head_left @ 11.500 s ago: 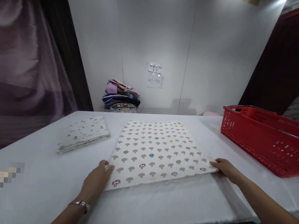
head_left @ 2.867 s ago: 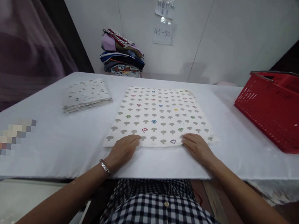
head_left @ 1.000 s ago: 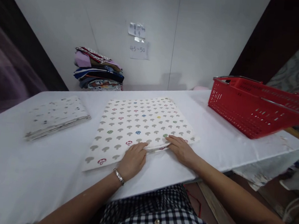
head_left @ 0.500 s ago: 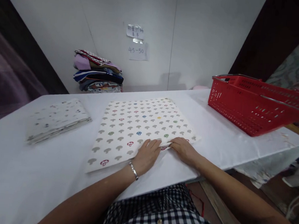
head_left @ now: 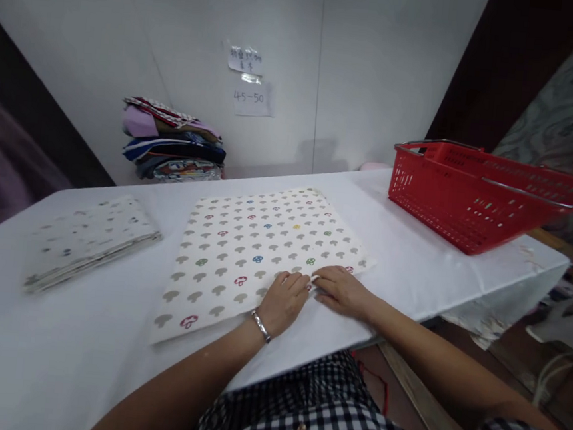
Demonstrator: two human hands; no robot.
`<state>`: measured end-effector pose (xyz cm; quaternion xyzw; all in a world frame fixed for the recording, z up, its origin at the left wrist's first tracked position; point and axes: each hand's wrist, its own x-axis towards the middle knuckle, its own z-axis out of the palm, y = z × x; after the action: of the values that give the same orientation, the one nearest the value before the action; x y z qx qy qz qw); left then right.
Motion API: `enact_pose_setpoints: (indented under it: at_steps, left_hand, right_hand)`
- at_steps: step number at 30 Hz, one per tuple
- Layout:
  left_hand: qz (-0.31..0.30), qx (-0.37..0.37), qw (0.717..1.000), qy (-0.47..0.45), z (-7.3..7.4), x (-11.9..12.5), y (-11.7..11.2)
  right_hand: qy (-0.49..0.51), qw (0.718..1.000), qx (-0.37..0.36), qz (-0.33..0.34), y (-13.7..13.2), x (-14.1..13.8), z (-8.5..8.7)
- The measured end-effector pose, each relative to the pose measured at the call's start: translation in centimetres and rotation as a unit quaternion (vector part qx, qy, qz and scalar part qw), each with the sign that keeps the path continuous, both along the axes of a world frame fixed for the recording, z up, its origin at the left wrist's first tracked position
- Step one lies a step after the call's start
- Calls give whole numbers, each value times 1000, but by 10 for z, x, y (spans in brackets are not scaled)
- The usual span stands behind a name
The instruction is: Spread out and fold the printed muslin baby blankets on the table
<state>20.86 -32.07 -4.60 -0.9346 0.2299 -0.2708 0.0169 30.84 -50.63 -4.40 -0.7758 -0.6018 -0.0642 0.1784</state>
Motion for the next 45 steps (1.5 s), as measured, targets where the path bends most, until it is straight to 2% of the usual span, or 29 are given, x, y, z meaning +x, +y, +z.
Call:
enact_pose_setpoints:
  at_steps: [6, 14, 18, 20, 21, 23, 25, 27, 33, 36, 41, 45]
  left_hand:
    - [13, -79, 996, 39, -4, 5, 1]
    - [9, -27, 1000, 13, -14, 7, 1]
    - [18, -21, 999, 36, -13, 7, 3]
    - [19, -22, 999, 40, -14, 6, 3]
    - [18, -22, 999, 38, -14, 7, 3]
    - [18, -20, 999, 35, -16, 7, 3]
    - [18, -16, 999, 35, -17, 8, 3]
    - [14, -17, 999, 36, -18, 8, 3]
    - [-9, -21, 1000, 0, -13, 6, 2]
    - [-16, -15, 1000, -8, -9, 5, 1]
    - [-20, -25, 999, 4, -10, 6, 0]
    - [-18, -21, 999, 18, -14, 6, 2]
  right_hand:
    - [-39, 999, 4, -12, 0, 1, -7]
    - [-65, 997, 3, -28, 1, 4, -8]
    - [-35, 998, 42, -23, -20, 11, -6]
    - [-14, 996, 64, -57, -39, 19, -3]
    - [-1, 992, 73, -99, -50, 25, -2]
    - [48, 966, 74, -243, -69, 38, 1]
    - [111, 913, 49, -388, -83, 51, 5]
    - [162, 871, 14, -464, -89, 62, 9]
    - [243, 831, -35, -498, -80, 76, 11]
    - [271, 823, -17, -499, -76, 79, 15]
    - [292, 820, 60, -489, -69, 90, 30]
    - [309, 803, 59, -506, -66, 97, 22]
